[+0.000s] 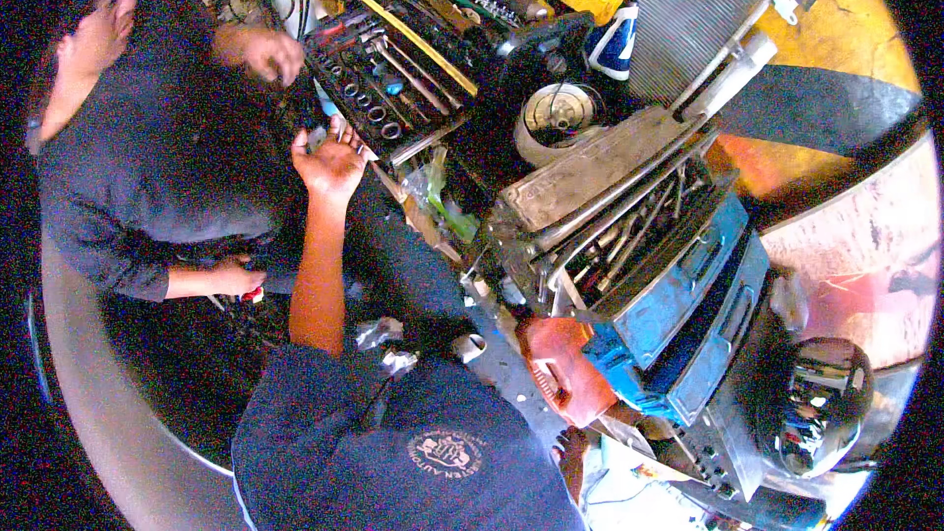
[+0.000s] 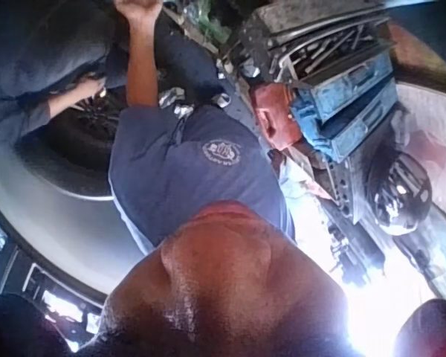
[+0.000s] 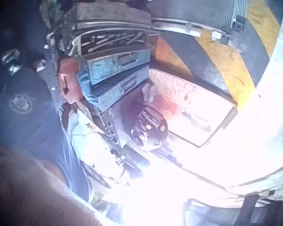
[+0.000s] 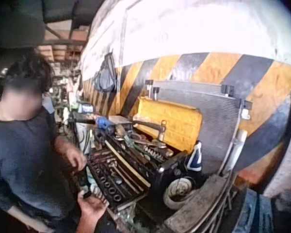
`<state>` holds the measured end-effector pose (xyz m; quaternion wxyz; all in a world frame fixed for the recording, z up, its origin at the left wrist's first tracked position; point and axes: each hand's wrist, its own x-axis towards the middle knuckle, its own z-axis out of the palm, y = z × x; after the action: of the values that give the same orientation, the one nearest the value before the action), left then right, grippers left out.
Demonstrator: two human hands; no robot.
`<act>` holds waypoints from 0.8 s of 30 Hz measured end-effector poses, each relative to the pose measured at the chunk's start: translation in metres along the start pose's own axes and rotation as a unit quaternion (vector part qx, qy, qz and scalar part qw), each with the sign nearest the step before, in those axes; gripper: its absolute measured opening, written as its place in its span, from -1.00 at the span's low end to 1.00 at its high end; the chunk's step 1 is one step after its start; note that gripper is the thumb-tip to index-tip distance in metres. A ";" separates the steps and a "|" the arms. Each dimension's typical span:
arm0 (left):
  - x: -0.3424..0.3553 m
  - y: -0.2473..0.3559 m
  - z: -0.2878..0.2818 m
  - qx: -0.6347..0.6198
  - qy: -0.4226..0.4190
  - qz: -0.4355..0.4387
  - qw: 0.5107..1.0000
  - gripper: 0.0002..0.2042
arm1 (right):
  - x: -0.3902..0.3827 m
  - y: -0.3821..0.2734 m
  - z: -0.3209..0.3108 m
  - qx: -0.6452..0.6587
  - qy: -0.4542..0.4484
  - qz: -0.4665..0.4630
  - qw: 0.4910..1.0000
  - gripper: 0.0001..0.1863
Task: The person assists with repairing a car engine, retrieves fasteners from a workbench, and wipes components on the vehicle with a cloth.
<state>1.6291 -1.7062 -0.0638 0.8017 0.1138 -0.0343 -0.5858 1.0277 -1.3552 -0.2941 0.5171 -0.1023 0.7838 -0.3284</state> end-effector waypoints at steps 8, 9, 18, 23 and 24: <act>0.002 -0.007 -0.007 -0.012 -0.006 0.006 1.000 -0.46 | -0.002 0.001 0.004 0.005 0.008 0.014 1.000 -0.70; 0.002 -0.008 -0.008 -0.014 -0.002 0.010 1.000 -0.46 | 0.000 0.001 0.005 0.006 0.009 0.018 1.000 -0.70; 0.003 -0.014 -0.005 -0.001 0.009 0.023 1.000 -0.53 | 0.011 0.000 0.012 0.005 0.005 0.039 0.999 -0.71; 0.005 -0.012 -0.010 0.006 -0.016 0.023 1.000 -0.52 | 0.015 -0.005 0.019 -0.001 0.003 0.045 0.999 -0.71; 0.006 -0.010 -0.011 -0.017 -0.016 -0.007 1.000 -0.52 | 0.016 -0.006 0.020 -0.003 0.002 0.044 0.999 -0.71</act>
<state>1.6238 -1.7134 -0.0776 0.7986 0.0916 -0.0363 -0.5938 1.0368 -1.3765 -0.3074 0.5291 -0.0684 0.7896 -0.3030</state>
